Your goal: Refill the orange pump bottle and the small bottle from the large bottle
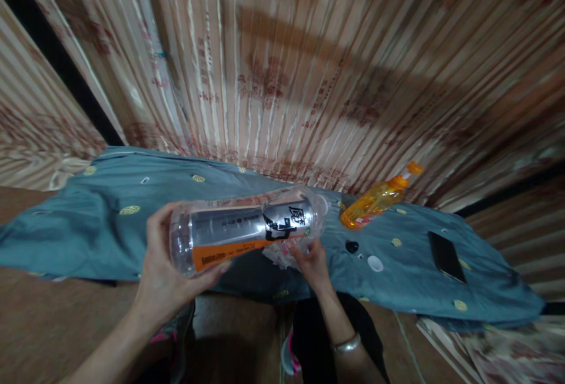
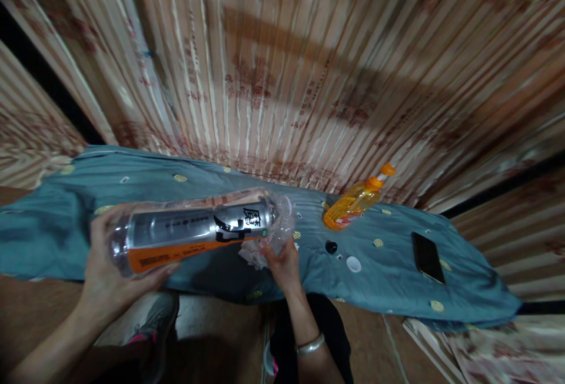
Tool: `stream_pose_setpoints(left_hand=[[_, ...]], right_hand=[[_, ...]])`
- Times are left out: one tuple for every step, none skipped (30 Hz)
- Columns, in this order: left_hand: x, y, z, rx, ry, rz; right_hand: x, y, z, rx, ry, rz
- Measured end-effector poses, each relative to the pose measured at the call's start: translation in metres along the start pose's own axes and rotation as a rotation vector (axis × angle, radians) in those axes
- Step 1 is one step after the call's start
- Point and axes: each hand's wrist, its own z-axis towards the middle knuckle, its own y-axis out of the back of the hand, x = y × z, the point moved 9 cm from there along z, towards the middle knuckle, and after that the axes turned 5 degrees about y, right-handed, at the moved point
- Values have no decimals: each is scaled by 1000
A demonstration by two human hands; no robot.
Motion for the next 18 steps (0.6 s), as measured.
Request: stream_pose_setpoints(left_hand=[[0, 0, 0, -1, -1, -1], [-1, 0, 0, -5, -3, -1], [-1, 1, 0, -8, -3, -1], [-2, 1, 1, -9, -7, -2], [-2, 1, 1, -10, -7, -4], [-2, 1, 1, -11, -3, -9], [-2, 1, 1, -7, 4, -15], [-2, 0, 1, -1, 12, -21], [-1, 0, 1, 2, 20, -25], [0, 0, 1, 5, 30, -26], [0, 0, 1, 6, 36, -26], [0, 0, 0, 6, 41, -25], [1, 0, 0, 5, 47, -24], [1, 0, 0, 5, 50, -26], [2, 0, -1, 7, 53, -32], [2, 0, -1, 9, 55, -36], [2, 0, -1, 8, 55, -36], [2, 0, -1, 7, 54, -34]], right_hand=[[1, 0, 0, 4, -6, 11], [2, -1, 0, 8, -12, 21], [2, -1, 0, 12, -18, 28], [3, -1, 0, 14, -24, 33], [3, -1, 0, 13, -27, 37], [2, 0, 0, 11, -31, 39], [2, 0, 0, 10, -34, 37], [0, 0, 0, 8, -39, 35], [-1, 0, 0, 6, -43, 32], [-2, 0, 0, 3, -47, 30], [-3, 0, 0, 4, -49, 29], [-4, 0, 0, 5, -49, 28], [-4, 0, 0, 5, -45, 28], [-3, 0, 0, 3, -38, 27], [-2, 0, 0, 5, -30, 26], [-2, 0, 0, 9, -24, 23], [-1, 0, 0, 16, -21, 18], [-1, -1, 0, 22, -20, 11]])
